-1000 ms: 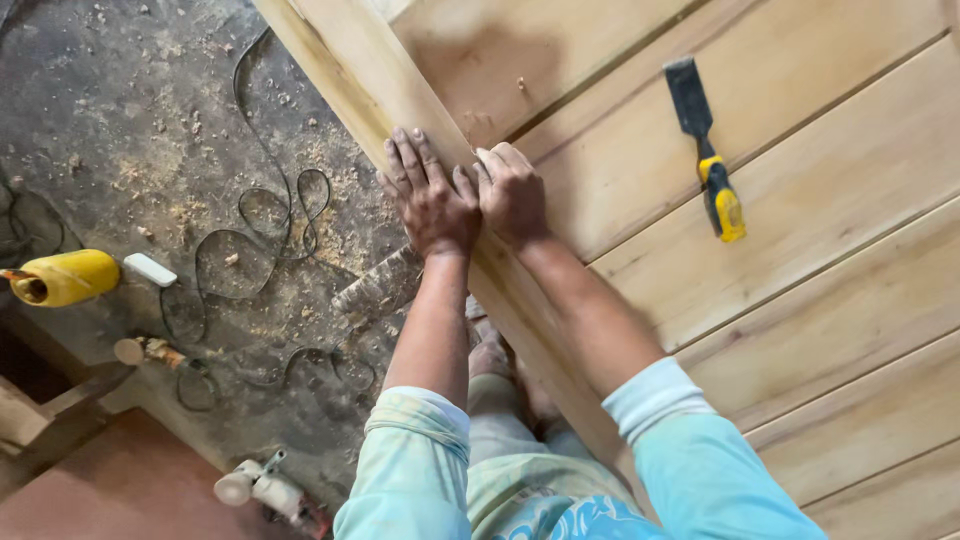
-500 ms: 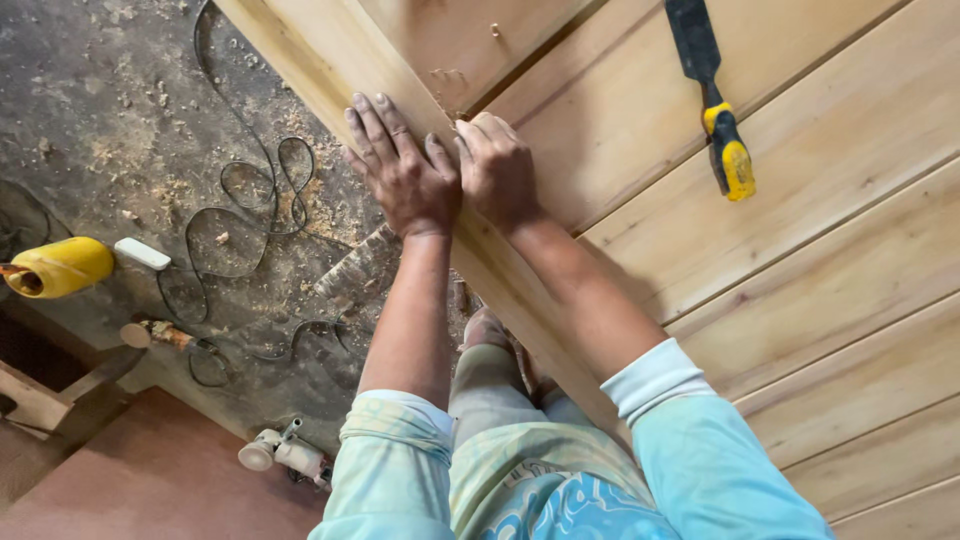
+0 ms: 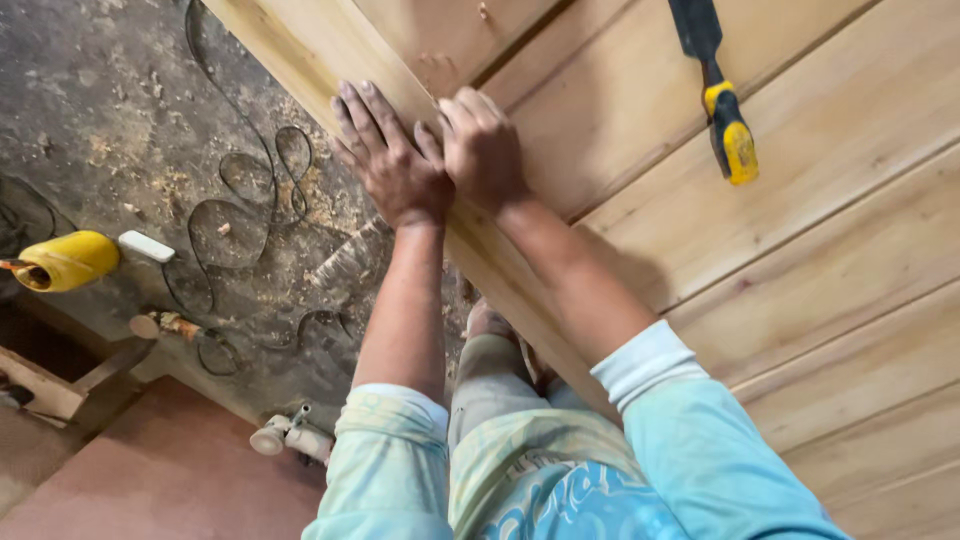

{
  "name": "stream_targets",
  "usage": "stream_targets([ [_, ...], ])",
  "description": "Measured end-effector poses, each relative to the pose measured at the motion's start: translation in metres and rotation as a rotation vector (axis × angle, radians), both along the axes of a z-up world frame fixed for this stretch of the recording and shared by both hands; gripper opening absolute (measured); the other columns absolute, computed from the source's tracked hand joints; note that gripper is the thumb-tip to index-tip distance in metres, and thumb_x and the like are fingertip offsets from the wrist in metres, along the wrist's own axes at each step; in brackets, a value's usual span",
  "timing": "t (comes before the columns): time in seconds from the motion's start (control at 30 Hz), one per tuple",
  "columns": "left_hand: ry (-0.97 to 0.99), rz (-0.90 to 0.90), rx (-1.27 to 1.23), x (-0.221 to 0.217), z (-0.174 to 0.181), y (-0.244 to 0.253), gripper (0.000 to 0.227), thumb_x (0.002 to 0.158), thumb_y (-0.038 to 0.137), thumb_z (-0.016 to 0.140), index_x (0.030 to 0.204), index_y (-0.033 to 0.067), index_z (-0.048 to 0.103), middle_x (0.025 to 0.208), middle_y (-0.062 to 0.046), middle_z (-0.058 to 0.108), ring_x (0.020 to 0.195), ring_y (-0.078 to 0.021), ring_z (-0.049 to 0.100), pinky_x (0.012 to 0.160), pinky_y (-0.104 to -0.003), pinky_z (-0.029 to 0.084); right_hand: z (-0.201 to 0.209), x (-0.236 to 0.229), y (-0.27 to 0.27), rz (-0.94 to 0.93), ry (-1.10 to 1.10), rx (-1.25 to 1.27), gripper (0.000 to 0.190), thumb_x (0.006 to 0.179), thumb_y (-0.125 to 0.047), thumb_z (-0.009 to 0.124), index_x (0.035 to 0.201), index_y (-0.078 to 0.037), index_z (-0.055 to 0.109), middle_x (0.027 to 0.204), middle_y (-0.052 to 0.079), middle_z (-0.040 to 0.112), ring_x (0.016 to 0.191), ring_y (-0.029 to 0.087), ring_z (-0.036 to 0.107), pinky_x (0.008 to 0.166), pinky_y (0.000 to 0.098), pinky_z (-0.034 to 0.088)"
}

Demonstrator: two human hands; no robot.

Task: The person uses a chisel to scrape and remove excess material from the edges and grooves of a wooden door panel. They then use a sanding block to smooth the surface and edges of the wood.

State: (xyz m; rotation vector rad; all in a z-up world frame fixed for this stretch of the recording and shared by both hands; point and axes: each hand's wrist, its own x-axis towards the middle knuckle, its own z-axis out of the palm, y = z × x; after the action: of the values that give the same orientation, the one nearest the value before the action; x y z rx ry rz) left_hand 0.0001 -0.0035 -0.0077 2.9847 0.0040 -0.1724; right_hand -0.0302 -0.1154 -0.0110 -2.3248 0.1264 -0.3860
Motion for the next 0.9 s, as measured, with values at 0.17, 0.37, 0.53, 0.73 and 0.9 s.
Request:
stream_targets([
  [0.17, 0.011, 0.01, 0.003, 0.01, 0.004, -0.003, 0.075, 0.101, 0.04, 0.045, 0.165, 0.007, 0.022, 0.172, -0.015, 0.015, 0.161, -0.033, 0.013, 0.131, -0.056, 0.006, 0.03, -0.07, -0.029, 0.027, 0.0, -0.022, 0.02, 0.094, 0.0, 0.062, 0.112, 0.006, 0.069, 0.099, 0.02, 0.066, 0.093, 0.038, 0.065, 0.084, 0.0448, 0.054],
  [0.37, 0.007, 0.018, -0.068, 0.008, 0.001, -0.006, 0.075, 0.102, 0.041, 0.046, 0.165, 0.0079, 0.023, 0.173, -0.014, 0.015, 0.161, -0.0328, 0.013, 0.131, -0.056, 0.007, 0.002, -0.074, -0.021, -0.024, 0.032, -0.068, 0.018, 0.091, -0.002, 0.066, 0.107, 0.003, 0.072, 0.09, 0.018, 0.065, 0.089, 0.037, 0.065, 0.083, 0.0476, 0.053],
  [0.53, -0.004, -0.005, 0.027, -0.004, -0.004, 0.001, 0.074, 0.104, 0.04, 0.046, 0.166, 0.0065, 0.022, 0.173, -0.016, 0.015, 0.162, -0.0327, 0.013, 0.131, -0.059, 0.008, 0.003, -0.017, -0.005, -0.021, 0.074, -0.047, 0.018, 0.097, -0.006, 0.065, 0.112, 0.002, 0.071, 0.101, 0.022, 0.066, 0.099, 0.042, 0.065, 0.091, 0.0493, 0.053],
  [0.73, 0.001, 0.026, -0.135, 0.006, 0.003, 0.003, 0.074, 0.099, 0.038, 0.049, 0.164, 0.0089, 0.027, 0.172, -0.017, 0.017, 0.16, -0.035, 0.013, 0.129, -0.058, 0.007, 0.049, -0.105, -0.027, -0.038, 0.087, -0.155, 0.018, 0.088, -0.001, 0.068, 0.105, 0.0, 0.072, 0.084, 0.012, 0.062, 0.081, 0.033, 0.061, 0.077, 0.0464, 0.044],
  [0.9, -0.024, -0.001, -0.099, 0.009, 0.001, -0.001, 0.075, 0.099, 0.038, 0.05, 0.163, 0.0055, 0.028, 0.17, -0.018, 0.018, 0.159, -0.036, 0.013, 0.128, -0.059, 0.007, 0.003, -0.027, -0.01, -0.019, -0.054, -0.2, 0.01, 0.092, -0.006, 0.067, 0.102, -0.004, 0.069, 0.088, 0.012, 0.062, 0.087, 0.031, 0.062, 0.081, 0.044, 0.043],
])
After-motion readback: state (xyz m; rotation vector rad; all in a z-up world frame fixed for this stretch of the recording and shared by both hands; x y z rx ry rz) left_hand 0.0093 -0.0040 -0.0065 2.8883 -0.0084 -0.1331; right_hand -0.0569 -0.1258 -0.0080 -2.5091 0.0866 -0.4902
